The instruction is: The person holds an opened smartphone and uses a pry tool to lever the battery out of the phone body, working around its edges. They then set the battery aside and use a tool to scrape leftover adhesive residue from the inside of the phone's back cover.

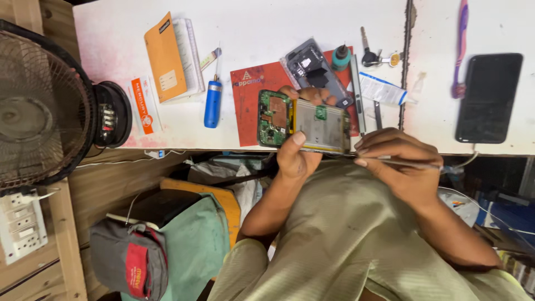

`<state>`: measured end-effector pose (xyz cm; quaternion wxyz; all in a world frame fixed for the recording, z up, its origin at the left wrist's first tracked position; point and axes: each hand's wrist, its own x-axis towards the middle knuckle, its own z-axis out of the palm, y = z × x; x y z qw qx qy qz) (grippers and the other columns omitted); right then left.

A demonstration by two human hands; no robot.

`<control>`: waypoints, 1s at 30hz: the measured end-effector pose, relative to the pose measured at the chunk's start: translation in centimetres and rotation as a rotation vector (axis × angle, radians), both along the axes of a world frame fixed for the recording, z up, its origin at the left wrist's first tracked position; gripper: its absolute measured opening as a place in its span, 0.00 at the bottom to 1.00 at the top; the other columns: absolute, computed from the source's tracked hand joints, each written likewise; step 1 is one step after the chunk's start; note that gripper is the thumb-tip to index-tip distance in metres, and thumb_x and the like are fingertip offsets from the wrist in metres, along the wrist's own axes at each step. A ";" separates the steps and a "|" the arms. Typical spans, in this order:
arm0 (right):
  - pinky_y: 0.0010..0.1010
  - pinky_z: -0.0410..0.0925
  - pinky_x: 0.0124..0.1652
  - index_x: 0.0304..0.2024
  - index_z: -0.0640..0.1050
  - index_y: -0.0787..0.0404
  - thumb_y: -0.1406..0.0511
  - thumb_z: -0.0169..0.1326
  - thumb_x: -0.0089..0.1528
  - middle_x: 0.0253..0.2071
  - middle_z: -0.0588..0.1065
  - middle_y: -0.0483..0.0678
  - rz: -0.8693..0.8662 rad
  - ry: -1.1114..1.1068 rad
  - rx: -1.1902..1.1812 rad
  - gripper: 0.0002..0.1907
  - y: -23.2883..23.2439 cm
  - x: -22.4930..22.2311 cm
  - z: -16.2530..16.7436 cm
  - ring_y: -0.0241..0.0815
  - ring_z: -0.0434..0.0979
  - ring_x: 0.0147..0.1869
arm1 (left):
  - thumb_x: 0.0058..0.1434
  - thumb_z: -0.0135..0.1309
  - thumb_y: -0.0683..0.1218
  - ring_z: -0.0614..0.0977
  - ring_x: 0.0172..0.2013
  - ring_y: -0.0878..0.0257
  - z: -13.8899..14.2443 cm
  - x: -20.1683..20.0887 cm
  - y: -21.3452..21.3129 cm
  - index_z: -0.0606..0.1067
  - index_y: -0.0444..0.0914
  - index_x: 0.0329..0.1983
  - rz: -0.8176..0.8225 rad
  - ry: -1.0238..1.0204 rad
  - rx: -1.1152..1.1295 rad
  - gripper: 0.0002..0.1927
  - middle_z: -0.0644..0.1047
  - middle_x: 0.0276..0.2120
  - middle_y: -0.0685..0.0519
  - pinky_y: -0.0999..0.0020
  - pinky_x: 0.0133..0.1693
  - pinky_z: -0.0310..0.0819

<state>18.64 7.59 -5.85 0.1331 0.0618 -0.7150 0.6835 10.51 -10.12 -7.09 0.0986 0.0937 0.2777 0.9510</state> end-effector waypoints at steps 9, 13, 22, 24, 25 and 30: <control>0.33 0.76 0.47 0.39 0.80 0.68 0.75 0.67 0.57 0.40 0.80 0.54 0.038 0.094 0.050 0.10 -1.1 -0.9 3.8 0.49 0.83 0.49 | 0.61 0.61 0.48 0.68 0.60 0.55 2.0 1.7 2.0 0.59 0.43 0.63 -0.101 0.049 0.048 0.31 0.67 0.50 0.48 0.55 0.66 0.63; 0.33 0.76 0.47 0.40 0.80 0.67 0.75 0.67 0.57 0.41 0.80 0.54 0.045 0.097 0.023 0.10 -0.3 -1.5 4.0 0.47 0.83 0.46 | 0.61 0.61 0.47 0.69 0.60 0.56 2.7 1.3 2.8 0.60 0.43 0.63 -0.112 0.039 0.061 0.31 0.67 0.50 0.48 0.57 0.65 0.64; 0.30 0.76 0.46 0.38 0.81 0.67 0.75 0.67 0.57 0.39 0.80 0.52 0.094 0.026 0.062 0.09 1.5 -4.8 5.5 0.45 0.83 0.44 | 0.56 0.67 0.46 0.67 0.57 0.61 2.8 -1.7 4.0 0.60 0.43 0.62 -0.098 0.067 -0.046 0.35 0.66 0.51 0.50 0.63 0.67 0.57; 0.31 0.75 0.47 0.38 0.81 0.67 0.75 0.68 0.56 0.38 0.80 0.52 0.132 -0.023 0.072 0.09 2.2 -6.1 6.1 0.44 0.83 0.44 | 0.55 0.68 0.46 0.66 0.54 0.62 2.6 -2.6 4.2 0.60 0.43 0.60 -0.091 0.077 -0.079 0.35 0.65 0.48 0.52 0.65 0.65 0.56; 0.31 0.75 0.48 0.37 0.81 0.68 0.75 0.68 0.55 0.38 0.80 0.52 0.148 -0.047 0.078 0.09 2.5 -6.7 6.5 0.44 0.83 0.44 | 0.55 0.69 0.46 0.66 0.53 0.63 2.6 -3.1 4.3 0.60 0.43 0.59 -0.093 0.079 -0.094 0.35 0.65 0.47 0.52 0.65 0.65 0.56; 0.34 0.75 0.48 0.39 0.82 0.69 0.76 0.67 0.53 0.38 0.80 0.54 0.124 0.141 0.377 0.11 2.6 -7.9 7.5 0.50 0.83 0.46 | 0.53 0.70 0.47 0.66 0.53 0.61 2.7 -4.3 5.1 0.58 0.43 0.60 0.003 -0.007 -0.100 0.38 0.64 0.47 0.53 0.62 0.65 0.55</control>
